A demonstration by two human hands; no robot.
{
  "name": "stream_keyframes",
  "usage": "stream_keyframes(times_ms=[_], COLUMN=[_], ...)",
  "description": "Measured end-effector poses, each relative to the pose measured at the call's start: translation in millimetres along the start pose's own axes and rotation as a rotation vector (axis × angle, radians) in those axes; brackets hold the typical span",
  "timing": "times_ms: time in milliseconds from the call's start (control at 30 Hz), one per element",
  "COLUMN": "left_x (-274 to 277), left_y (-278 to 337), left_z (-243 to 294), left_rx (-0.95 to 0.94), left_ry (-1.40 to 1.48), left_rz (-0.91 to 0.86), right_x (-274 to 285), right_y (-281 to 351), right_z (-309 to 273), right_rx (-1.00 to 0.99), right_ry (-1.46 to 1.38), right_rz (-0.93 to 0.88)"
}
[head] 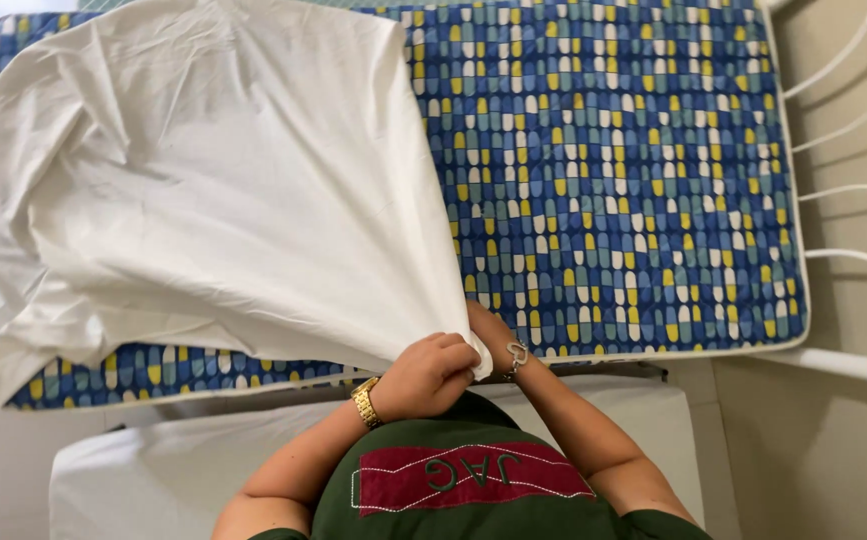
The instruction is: The person unfolds a white fitted sheet and places it over a mattress on a white metal bed frame. They proceed to stretch the sheet and tuck the corners under the mattress to secure it in place.
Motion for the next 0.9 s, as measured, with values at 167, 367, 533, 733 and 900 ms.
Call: stream_keyframes(times_ms=[167,367,533,733,900], left_x=[-1,39,28,17,4], left_y=[11,1,1,12,22], left_z=[-8,-1,-26,-75,-101], left_rx=[0.085,0.010,0.165,0.335,0.440], left_ry=[-0.012,-0.096,0.088,0.524,0.685], left_rz=[-0.026,0.160,0.049,0.114,0.100], right_x=[-46,-7,33,10,-16], right_y=[-28,9,28,11,6], right_z=[77,111,122,133,25], right_rx=[-0.182,-0.022,-0.020,0.091,-0.117], right_ry=[-0.548,-0.960,-0.952,-0.629,-1.546], right_rz=[-0.069,0.371,0.672,0.782,0.413])
Point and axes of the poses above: each hand's wrist, its own y-axis away from the middle knuckle, its own x-axis out of the back of the hand, z = x × y, the point moved 6 cm from there along -y, towards the middle knuckle, and after that the axes turned 5 degrees about -z, right-handed, at the moved point
